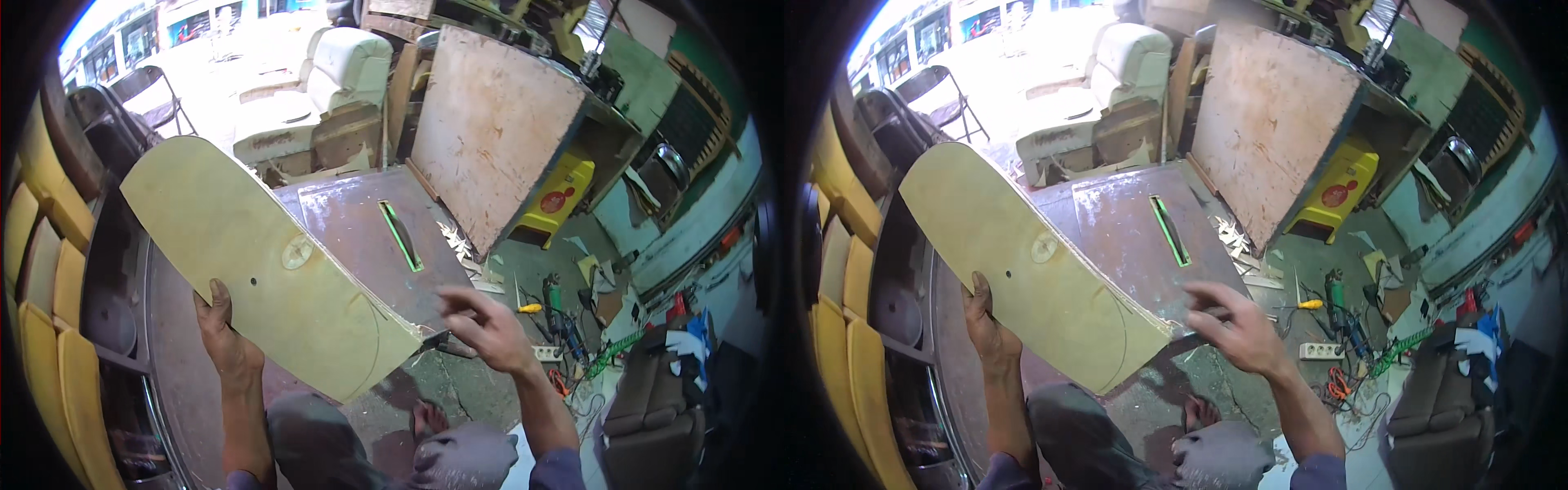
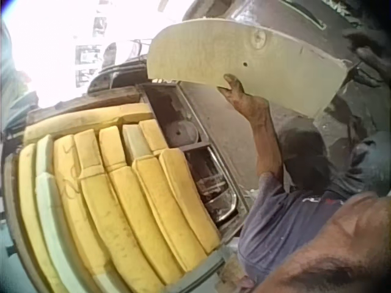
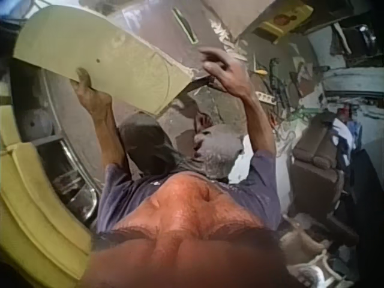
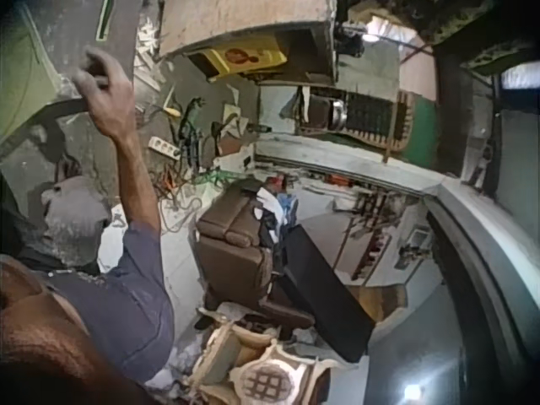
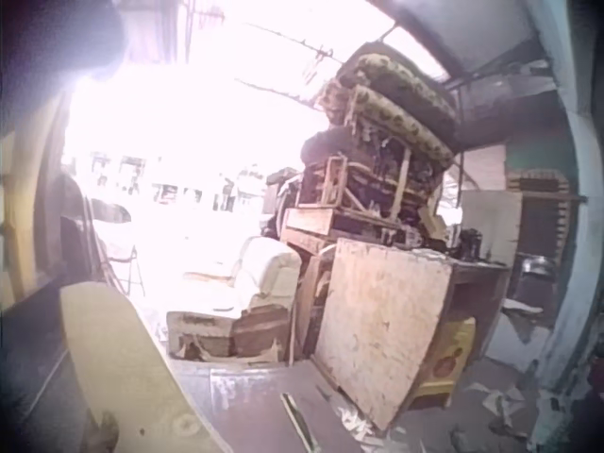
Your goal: The person holds a piece of thin wood and uses a sharp tool to cut along a curved pencil mark, then checks the fit of the cut piece.
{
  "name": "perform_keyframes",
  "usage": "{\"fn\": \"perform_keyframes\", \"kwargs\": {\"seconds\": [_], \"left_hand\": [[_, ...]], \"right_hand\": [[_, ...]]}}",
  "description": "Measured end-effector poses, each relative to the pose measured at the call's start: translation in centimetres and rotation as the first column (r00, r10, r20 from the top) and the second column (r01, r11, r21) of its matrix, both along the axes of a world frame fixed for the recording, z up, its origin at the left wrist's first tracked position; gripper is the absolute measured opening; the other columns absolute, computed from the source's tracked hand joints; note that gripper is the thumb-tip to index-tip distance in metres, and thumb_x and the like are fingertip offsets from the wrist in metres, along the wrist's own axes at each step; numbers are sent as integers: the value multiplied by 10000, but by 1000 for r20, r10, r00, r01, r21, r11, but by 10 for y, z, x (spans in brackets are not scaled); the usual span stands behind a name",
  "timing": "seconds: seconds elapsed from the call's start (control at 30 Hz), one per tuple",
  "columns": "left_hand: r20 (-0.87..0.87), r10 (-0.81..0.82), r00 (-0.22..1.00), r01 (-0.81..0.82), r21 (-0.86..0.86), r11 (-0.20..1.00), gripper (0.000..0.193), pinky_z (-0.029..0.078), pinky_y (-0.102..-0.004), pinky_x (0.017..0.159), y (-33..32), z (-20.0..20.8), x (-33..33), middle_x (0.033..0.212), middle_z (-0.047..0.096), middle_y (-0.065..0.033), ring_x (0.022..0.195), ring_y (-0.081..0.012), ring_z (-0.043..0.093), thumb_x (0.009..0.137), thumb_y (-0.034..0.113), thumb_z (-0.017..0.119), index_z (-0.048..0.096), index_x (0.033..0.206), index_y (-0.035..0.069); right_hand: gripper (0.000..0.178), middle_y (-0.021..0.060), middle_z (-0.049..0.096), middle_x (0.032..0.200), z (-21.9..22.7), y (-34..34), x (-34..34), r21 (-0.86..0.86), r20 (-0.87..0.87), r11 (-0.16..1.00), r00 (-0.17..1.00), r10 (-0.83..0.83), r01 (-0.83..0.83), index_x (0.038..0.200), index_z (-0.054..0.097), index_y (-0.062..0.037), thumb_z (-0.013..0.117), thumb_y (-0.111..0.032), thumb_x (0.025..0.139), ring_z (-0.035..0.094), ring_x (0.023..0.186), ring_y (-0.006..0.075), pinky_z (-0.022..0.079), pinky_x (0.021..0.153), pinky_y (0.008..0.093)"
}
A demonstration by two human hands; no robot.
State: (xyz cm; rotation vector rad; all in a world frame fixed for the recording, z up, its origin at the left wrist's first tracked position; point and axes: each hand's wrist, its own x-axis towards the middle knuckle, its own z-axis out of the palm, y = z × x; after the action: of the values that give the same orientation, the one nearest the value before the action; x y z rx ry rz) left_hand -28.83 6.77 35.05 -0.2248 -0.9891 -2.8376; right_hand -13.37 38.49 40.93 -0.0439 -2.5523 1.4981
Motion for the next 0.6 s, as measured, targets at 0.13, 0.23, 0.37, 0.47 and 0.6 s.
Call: {"fn": "perform_keyframes", "kwargs": {"seconds": [0.13, 0.23, 0.37, 0.47, 0.6], "left_hand": [[-40, -118, 992, 118, 14, 993, 411, 561, -409, 1010, 18, -12, -15, 1345, 615, -115, 1199, -235, 636, 1067, 150, 570, 448, 1440, 27], [-34, -101, 994, 100, -31, 994, 396, 563, -408, 1008, 19, -17, -9, 1336, 623, -112, 1193, -229, 640, 1069, 148, 564, 457, 1431, 28], [-20, -59, 998, 57, -103, 993, 378, 561, -407, 1010, 29, -13, 3, 1329, 632, -114, 1181, -230, 645, 1067, 133, 563, 472, 1420, 34], [-51, -83, 995, 76, -128, 989, 375, 560, -413, 1010, 31, -19, 0, 1328, 636, -120, 1178, -236, 647, 1059, 124, 575, 481, 1411, 37], [-68, -88, 994, 69, -253, 965, 407, 557, -430, 1015, 50, -11, -7, 1370, 622, -100, 1204, -255, 642, 1068, 187, 574, 478, 1444, 66]], "right_hand": [[509, 150, 716, 1197, 3, -39, -57, -21, 68, 988, 986, 152, -151, 1391, 618, -17, 689, -330, 995, 676, 1078, 189, 552, 915, 336], [477, 130, 740, 1166, -17, -45, -68, -239, 131, 962, 977, 170, -136, 1351, 653, -4, 695, -320, 996, 691, 1029, 177, 551, 901, 318], [414, 74, 766, 1084, -57, -43, -62, -517, 157, 856, 983, 99, -3, 1279, 705, 10, 714, -289, 993, 698, 962, 144, 550, 881, 300], [425, 83, 757, 1076, -71, -36, -64, -750, 199, 660, 968, 156, 48, 1257, 701, 52, 787, -222, 944, 686, 942, 113, 559, 834, 259], [384, 90, 764, 1052, -97, -16, -72, -859, 145, 512, 971, 190, 28, 1231, 707, 62, 795, -167, 934, 707, 896, 117, 580, 790, 255]]}}
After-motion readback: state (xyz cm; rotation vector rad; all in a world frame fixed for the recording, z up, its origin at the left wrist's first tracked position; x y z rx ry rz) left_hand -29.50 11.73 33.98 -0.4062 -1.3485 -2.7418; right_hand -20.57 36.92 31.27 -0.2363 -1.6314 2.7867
